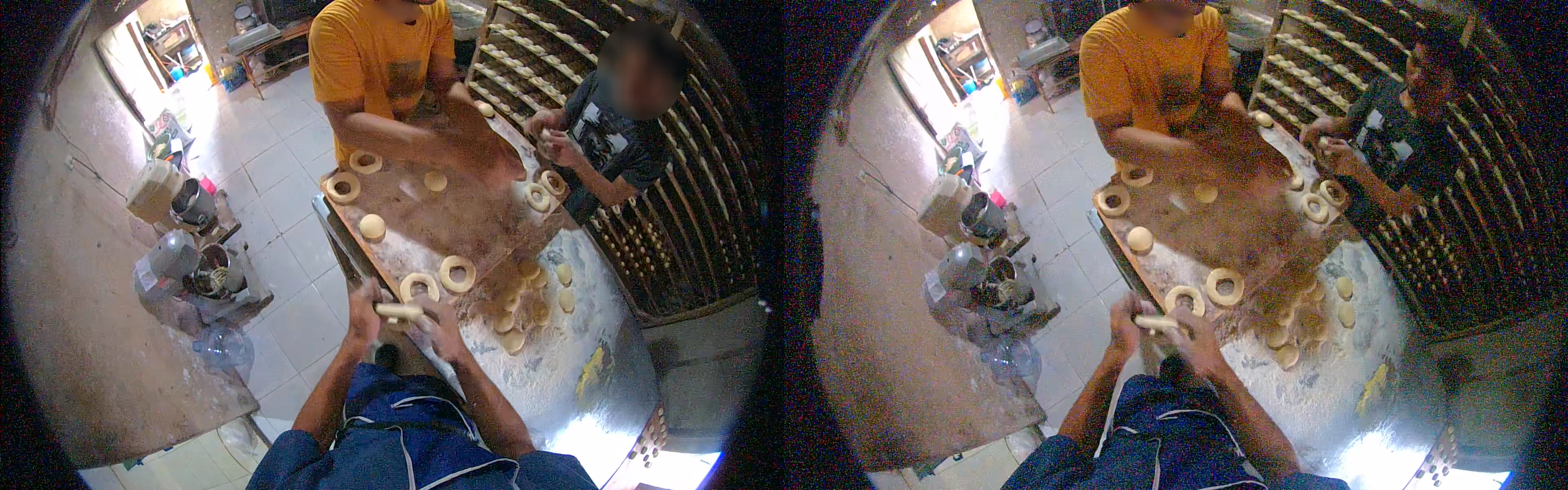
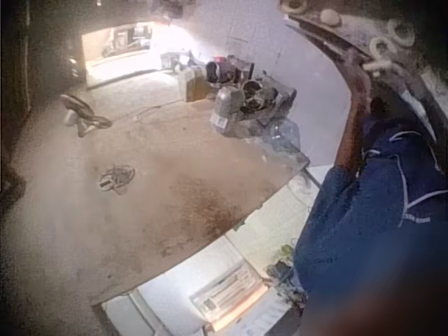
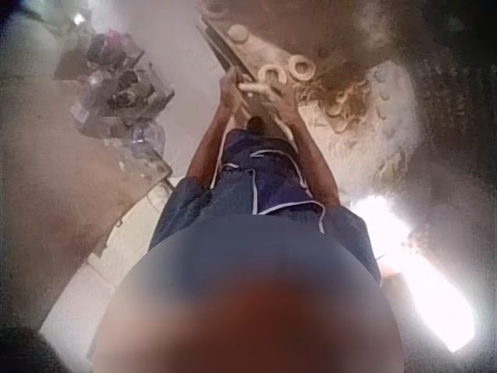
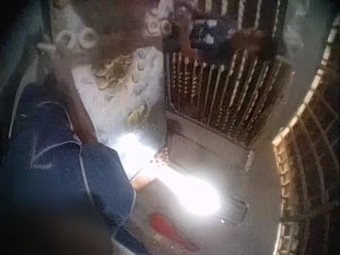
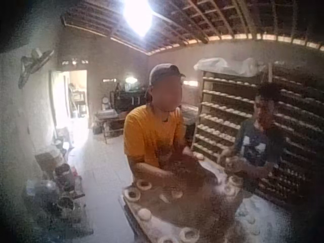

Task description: The person shapes small dough balls into ring shapes by hand and places them on a wooden board. Two coworkers also shape dough and load trays onto a multi-tier rack in the background.

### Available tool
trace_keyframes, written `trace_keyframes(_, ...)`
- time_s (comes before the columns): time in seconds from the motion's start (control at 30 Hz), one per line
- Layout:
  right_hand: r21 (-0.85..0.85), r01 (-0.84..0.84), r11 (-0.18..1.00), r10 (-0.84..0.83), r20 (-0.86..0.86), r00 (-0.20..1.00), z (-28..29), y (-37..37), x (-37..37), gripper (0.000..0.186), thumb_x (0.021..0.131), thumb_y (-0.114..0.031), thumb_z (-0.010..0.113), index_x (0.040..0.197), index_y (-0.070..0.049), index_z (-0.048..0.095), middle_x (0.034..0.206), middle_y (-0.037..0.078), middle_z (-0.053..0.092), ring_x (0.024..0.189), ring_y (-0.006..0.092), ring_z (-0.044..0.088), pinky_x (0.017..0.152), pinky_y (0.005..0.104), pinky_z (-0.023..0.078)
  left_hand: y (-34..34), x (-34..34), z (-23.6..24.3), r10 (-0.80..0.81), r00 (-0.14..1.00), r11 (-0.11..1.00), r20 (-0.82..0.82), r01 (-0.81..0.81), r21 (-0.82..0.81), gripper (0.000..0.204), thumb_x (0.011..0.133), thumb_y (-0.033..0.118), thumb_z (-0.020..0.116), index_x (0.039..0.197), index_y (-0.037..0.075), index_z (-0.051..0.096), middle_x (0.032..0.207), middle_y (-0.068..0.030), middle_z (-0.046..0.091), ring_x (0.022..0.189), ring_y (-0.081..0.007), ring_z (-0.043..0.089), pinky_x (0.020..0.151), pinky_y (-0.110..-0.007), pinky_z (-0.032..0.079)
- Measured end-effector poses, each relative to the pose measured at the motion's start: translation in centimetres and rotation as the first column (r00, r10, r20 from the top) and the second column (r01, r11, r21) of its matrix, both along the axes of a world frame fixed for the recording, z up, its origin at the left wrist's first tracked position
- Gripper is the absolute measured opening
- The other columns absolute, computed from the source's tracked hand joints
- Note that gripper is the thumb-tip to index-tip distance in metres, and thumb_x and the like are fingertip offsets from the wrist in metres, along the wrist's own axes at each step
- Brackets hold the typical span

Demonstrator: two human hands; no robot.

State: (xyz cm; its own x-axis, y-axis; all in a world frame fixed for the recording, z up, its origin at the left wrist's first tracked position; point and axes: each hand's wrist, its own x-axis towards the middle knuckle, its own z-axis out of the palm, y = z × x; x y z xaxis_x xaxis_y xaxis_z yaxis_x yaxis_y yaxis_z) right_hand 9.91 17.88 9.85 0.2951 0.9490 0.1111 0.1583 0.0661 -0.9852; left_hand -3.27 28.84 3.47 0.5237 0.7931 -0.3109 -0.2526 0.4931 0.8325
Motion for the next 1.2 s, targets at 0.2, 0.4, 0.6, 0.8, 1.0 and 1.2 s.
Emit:
trace_keyframes(0.2,-0.384,0.371,0.845,-0.147,0.501,0.853,-1.0,8.4,4.0,0.068,0.072,-0.029,0.072,0.128,0.0,0.046,0.099,0.022,0.061,0.095,0.0356,0.061,0.083,0.0445,0.048,8.3,4.4,-1.0,0.64,0.64,0.228,-0.424,0.369,0.901,0.026,0.096,0.024,0.048,0.088,0.001,0.057,0.083,-0.0148,0.062,0.077,-0.0302,0.062,0.067,-0.04,0.049)
trace_keyframes(0.4,-0.103,0.444,0.89,-0.218,0.759,0.613,-3.9,10.2,9.3,0.062,0.081,-0.025,0.062,0.131,0.004,0.04,0.115,0.026,0.056,0.108,0.0417,0.053,0.094,0.0472,0.042,6.4,4.4,0.8,0.431,0.739,0.547,-0.518,0.242,0.801,0.025,0.078,0.014,0.072,0.096,0.0,0.061,0.09,-0.0179,0.059,0.088,-0.0355,0.057,0.078,-0.045,0.045)
trace_keyframes(0.6,0.045,0.615,0.787,-0.4,0.796,0.454,-8.9,19.1,17.4,0.049,0.088,-0.033,0.057,0.117,0.005,0.049,0.116,0.033,0.054,0.108,0.0473,0.054,0.091,0.0521,0.046,7.0,5.2,1.3,0.455,0.787,0.507,-0.418,0.157,0.848,0.028,0.08,0.012,0.07,0.101,-0.002,0.058,0.097,-0.021,0.057,0.089,-0.0368,0.057,0.077,-0.044,0.045)
trace_keyframes(0.8,-0.306,0.575,0.759,-0.257,0.671,0.696,-2.5,20.7,15.2,0.048,0.086,-0.037,0.06,0.113,0.003,0.056,0.114,0.026,0.06,0.108,0.0405,0.059,0.086,0.05,0.05,14.7,6.0,-0.6,0.588,0.612,0.281,-0.528,0.458,0.843,0.032,0.083,0.027,0.067,0.091,-0.002,0.056,0.093,-0.0224,0.058,0.086,-0.0397,0.054,0.076,-0.049,0.042)
trace_keyframes(1.0,-0.058,0.492,0.869,-0.442,0.357,0.823,-4.8,18.9,14.4,0.042,0.082,-0.02,0.061,0.119,-0.006,0.048,0.098,0.019,0.065,0.098,0.0405,0.062,0.085,0.0509,0.048,14.8,7.4,0.6,0.328,0.65,0.166,-0.685,0.675,0.719,0.035,0.07,0.019,0.077,0.082,0.0,0.049,0.076,-0.0147,0.053,0.071,-0.0314,0.052,0.067,-0.043,0.043)
trace_keyframes(1.2,0.082,0.623,0.778,-0.628,0.08,0.774,-3.5,-8.2,13.0,0.042,0.076,-0.022,0.079,0.11,-0.005,0.062,0.103,0.009,0.065,0.092,0.016,0.062,0.082,0.0317,0.051,1.5,11.0,8.9,-0.064,0.854,0.54,-0.516,0.465,0.702,0.03,0.079,0.009,0.072,0.098,0.001,0.05,0.086,-0.0063,0.055,0.081,-0.0185,0.056,0.075,-0.034,0.047)
